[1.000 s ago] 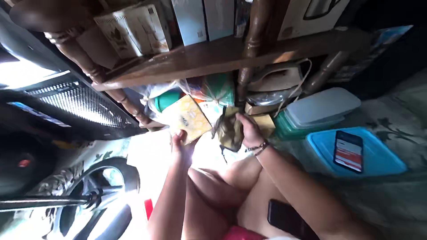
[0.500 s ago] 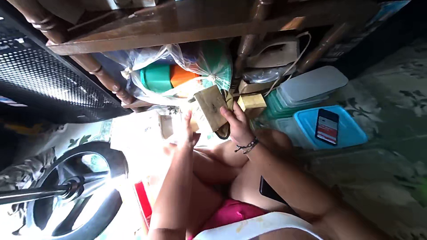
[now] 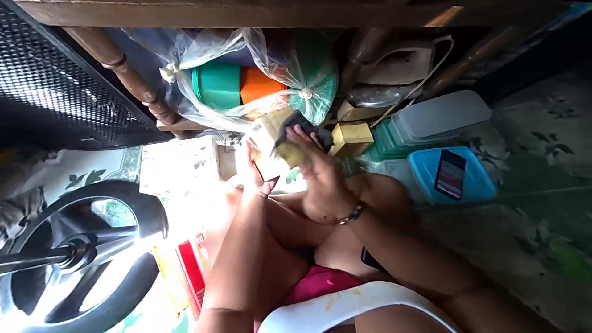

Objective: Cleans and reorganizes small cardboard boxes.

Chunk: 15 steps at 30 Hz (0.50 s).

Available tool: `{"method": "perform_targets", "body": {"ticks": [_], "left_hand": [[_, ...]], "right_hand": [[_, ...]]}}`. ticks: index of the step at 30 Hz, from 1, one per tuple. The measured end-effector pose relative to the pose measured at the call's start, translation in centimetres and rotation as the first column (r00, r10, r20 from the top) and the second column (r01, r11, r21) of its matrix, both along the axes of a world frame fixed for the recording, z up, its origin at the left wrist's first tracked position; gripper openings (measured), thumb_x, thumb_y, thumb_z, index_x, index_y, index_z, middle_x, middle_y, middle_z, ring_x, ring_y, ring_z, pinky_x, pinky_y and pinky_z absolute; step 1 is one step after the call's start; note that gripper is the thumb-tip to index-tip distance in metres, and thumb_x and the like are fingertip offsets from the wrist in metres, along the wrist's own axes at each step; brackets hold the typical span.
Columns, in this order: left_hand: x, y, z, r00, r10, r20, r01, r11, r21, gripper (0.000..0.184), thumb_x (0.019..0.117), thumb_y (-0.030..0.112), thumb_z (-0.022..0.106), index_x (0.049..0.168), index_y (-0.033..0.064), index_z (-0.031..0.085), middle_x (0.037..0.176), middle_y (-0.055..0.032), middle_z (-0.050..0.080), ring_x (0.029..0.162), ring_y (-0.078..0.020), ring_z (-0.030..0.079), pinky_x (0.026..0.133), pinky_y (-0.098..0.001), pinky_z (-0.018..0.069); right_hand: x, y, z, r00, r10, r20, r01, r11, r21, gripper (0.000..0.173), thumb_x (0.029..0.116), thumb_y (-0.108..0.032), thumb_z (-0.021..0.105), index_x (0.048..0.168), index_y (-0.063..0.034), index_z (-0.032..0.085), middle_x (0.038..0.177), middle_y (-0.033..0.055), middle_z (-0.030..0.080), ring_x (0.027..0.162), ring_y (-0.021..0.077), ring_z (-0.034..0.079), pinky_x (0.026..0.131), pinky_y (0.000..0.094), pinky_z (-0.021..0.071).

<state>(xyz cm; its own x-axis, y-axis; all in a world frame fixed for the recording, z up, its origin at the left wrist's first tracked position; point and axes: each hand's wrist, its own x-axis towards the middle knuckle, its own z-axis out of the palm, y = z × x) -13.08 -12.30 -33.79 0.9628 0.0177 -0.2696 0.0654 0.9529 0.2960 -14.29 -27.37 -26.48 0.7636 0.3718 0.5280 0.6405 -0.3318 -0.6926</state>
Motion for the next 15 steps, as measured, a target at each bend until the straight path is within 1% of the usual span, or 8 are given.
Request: {"method": "perform_targets", "body": {"ticks": [1, 2, 3, 5, 6, 10, 12, 15], "left_hand": [[0.0, -0.1, -0.3, 1.000, 0.002, -0.024, -0.003, 1.000, -0.026, 0.067, 0.0926, 0.076, 0.043, 0.131, 0.0239, 0.061, 0.119, -0.0032, 0.070, 0.109, -0.0185, 0.069, 0.089, -0.0420, 0.0593], [-0.1, -0.2, -0.4, 0.999, 0.009, -0.044, -0.011, 0.999, -0.046, 0.066, 0.0931, 0.076, 0.043, 0.129, 0.0232, 0.062, 0.117, -0.0035, 0.071, 0.107, -0.0184, 0.069, 0.088, -0.0414, 0.0596], [-0.3, -0.2, -0.1, 0.999, 0.016, -0.044, -0.018, 0.999, -0.049, 0.065, 0.0947, 0.075, 0.040, 0.126, 0.0233, 0.063, 0.114, -0.0029, 0.072, 0.105, -0.0176, 0.070, 0.086, -0.0403, 0.0601], [-0.8, -0.1, 0.6, 0.998, 0.011, -0.064, -0.011, 1.000, -0.012, 0.066, 0.0960, 0.076, 0.032, 0.117, 0.0237, 0.066, 0.104, -0.0018, 0.073, 0.095, -0.0162, 0.072, 0.078, -0.0383, 0.0619], [-1.0, 0.1, 0.4, 0.999, -0.018, -0.030, 0.018, 1.000, 0.003, 0.068, 0.0953, 0.078, 0.030, 0.117, 0.0245, 0.066, 0.104, -0.0017, 0.073, 0.094, -0.0162, 0.072, 0.077, -0.0387, 0.0618], [-1.1, -0.2, -0.3, 0.993, -0.108, 0.041, 0.106, 0.993, 0.057, 0.066, 0.0902, 0.081, 0.041, 0.120, 0.0274, 0.066, 0.106, -0.0013, 0.073, 0.097, -0.0174, 0.072, 0.079, -0.0423, 0.0620], [-1.3, -0.7, -0.4, 0.996, -0.080, 0.035, 0.079, 0.996, 0.037, 0.061, 0.0912, 0.076, 0.046, 0.121, 0.0258, 0.066, 0.107, -0.0025, 0.074, 0.097, -0.0183, 0.072, 0.079, -0.0429, 0.0619], [-1.5, -0.7, -0.5, 0.999, 0.001, 0.041, -0.003, 0.999, 0.034, 0.057, 0.0965, 0.069, 0.044, 0.121, 0.0220, 0.065, 0.106, -0.0051, 0.074, 0.094, -0.0198, 0.073, 0.077, -0.0426, 0.0624]], "right_hand": [[-0.2, 0.4, -0.9, 0.994, 0.048, 0.099, -0.029, 0.983, -0.183, 0.048, 0.1073, -0.027, 0.041, 0.143, 0.0014, 0.055, 0.156, 0.0113, 0.049, 0.151, 0.0234, 0.035, 0.126, 0.0517, 0.0220], [-0.3, 0.7, -1.4, 0.983, 0.062, 0.171, -0.014, 0.962, -0.272, 0.052, 0.1085, -0.031, 0.038, 0.147, 0.0007, 0.052, 0.160, 0.0139, 0.042, 0.154, 0.0281, 0.028, 0.126, 0.0560, 0.0159], [-0.2, 0.8, -1.4, 0.979, 0.074, 0.189, -0.013, 0.953, -0.303, 0.055, 0.1095, -0.035, 0.035, 0.148, 0.0002, 0.050, 0.161, 0.0142, 0.040, 0.154, 0.0285, 0.027, 0.126, 0.0561, 0.0144], [0.8, 0.7, -0.3, 0.980, 0.118, 0.159, -0.065, 0.949, -0.308, 0.059, 0.1101, -0.040, 0.031, 0.147, 0.0017, 0.051, 0.160, 0.0148, 0.042, 0.153, 0.0278, 0.031, 0.126, 0.0543, 0.0172], [1.6, 0.7, 0.4, 0.979, 0.148, 0.140, -0.101, 0.949, -0.300, 0.061, 0.1098, -0.041, 0.030, 0.147, 0.0029, 0.051, 0.159, 0.0160, 0.043, 0.152, 0.0285, 0.032, 0.125, 0.0539, 0.0182], [4.7, 1.5, 3.4, 0.985, 0.156, 0.079, -0.122, 0.937, -0.326, 0.058, 0.1097, -0.036, 0.032, 0.151, 0.0028, 0.045, 0.162, 0.0149, 0.039, 0.153, 0.0304, 0.031, 0.125, 0.0523, 0.0211], [5.0, 1.8, 3.4, 0.992, 0.117, 0.038, -0.097, 0.936, -0.338, 0.056, 0.1089, -0.031, 0.033, 0.153, 0.0015, 0.043, 0.163, 0.0130, 0.038, 0.153, 0.0288, 0.030, 0.125, 0.0512, 0.0215], [4.1, 1.5, 1.2, 0.993, 0.103, 0.053, -0.084, 0.953, -0.290, 0.056, 0.1105, -0.033, 0.033, 0.155, 0.0009, 0.039, 0.165, 0.0112, 0.034, 0.156, 0.0246, 0.024, 0.128, 0.0470, 0.0180]]}}
